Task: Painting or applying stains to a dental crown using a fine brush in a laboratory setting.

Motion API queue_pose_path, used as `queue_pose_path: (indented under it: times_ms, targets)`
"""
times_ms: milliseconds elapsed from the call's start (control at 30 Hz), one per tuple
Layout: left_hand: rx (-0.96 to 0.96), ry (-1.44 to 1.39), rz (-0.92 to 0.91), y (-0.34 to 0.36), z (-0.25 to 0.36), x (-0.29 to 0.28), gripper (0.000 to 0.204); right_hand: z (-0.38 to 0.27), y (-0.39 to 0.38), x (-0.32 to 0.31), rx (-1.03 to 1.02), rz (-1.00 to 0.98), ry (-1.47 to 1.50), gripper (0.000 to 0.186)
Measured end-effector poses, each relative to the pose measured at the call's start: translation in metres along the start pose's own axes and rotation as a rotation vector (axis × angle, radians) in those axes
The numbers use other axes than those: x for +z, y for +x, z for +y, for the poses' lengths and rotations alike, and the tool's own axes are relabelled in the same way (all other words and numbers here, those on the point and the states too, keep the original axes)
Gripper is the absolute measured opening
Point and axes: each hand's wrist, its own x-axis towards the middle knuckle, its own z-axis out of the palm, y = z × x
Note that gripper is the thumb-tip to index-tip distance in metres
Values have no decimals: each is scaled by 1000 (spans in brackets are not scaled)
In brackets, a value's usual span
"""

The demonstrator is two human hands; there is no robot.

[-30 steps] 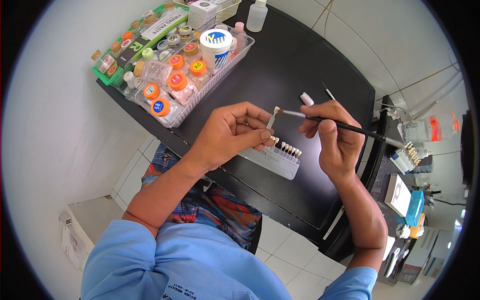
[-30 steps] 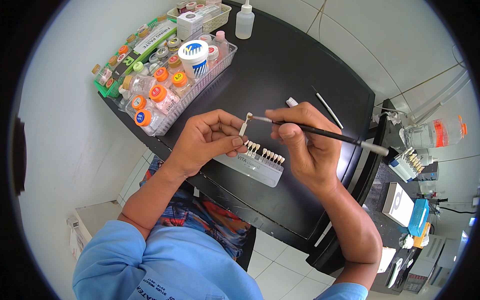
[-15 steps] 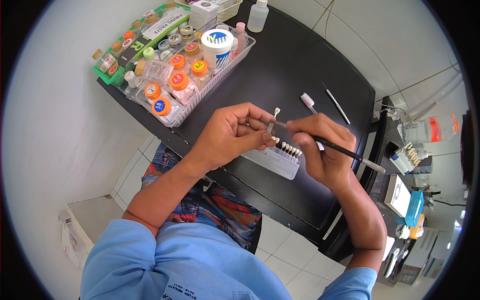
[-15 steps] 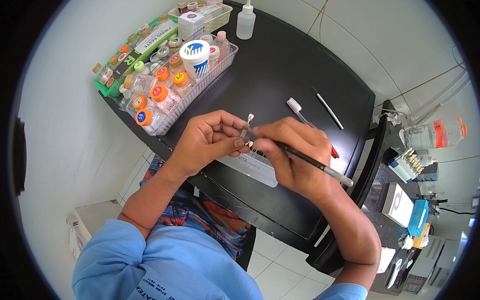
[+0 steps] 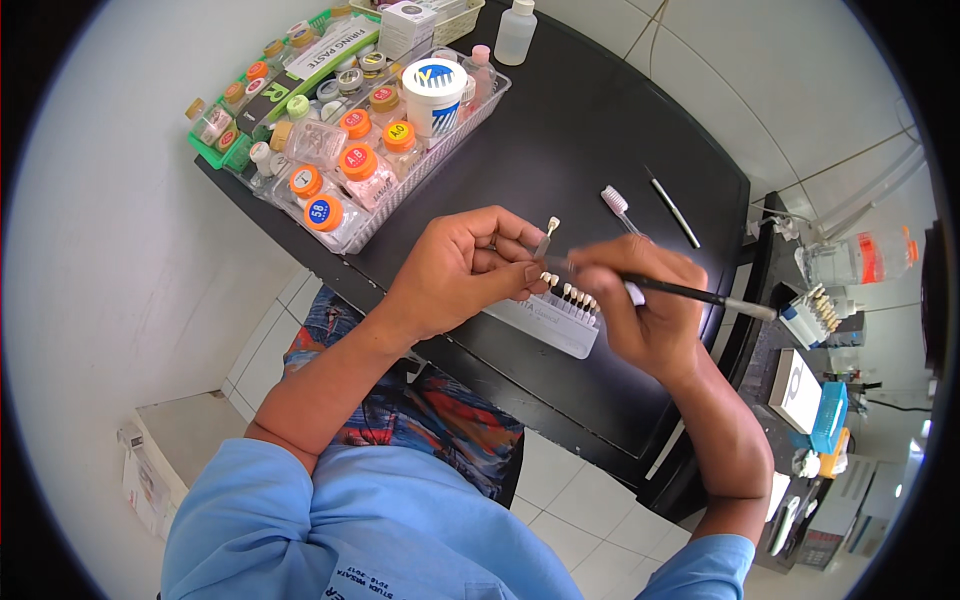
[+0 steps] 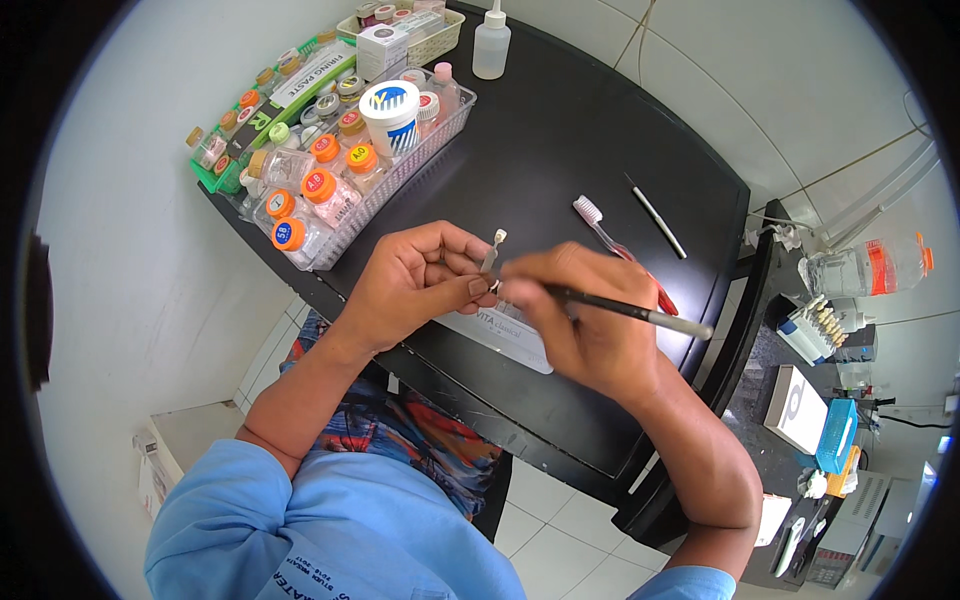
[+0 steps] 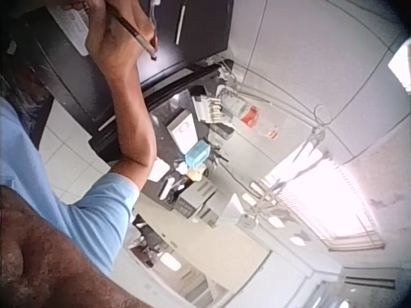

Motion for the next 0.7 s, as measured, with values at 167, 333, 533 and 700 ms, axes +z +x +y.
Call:
queue_pose_path:
  times_ms: [167,333,533,700]
  targets:
    - [-21,45,18,0,2,1,27,6,-4,0,116,127,22,12]
    - [-27,64,21,-2,4,4,26,5,-2,4,174,210,17,15]
    - [-30,73,33,-4,3,5,26,2,-6,2,181,97,-1,20]
    - [-35,105,39,-2,4,4,26,9,-7,-3,247,169,187,22]
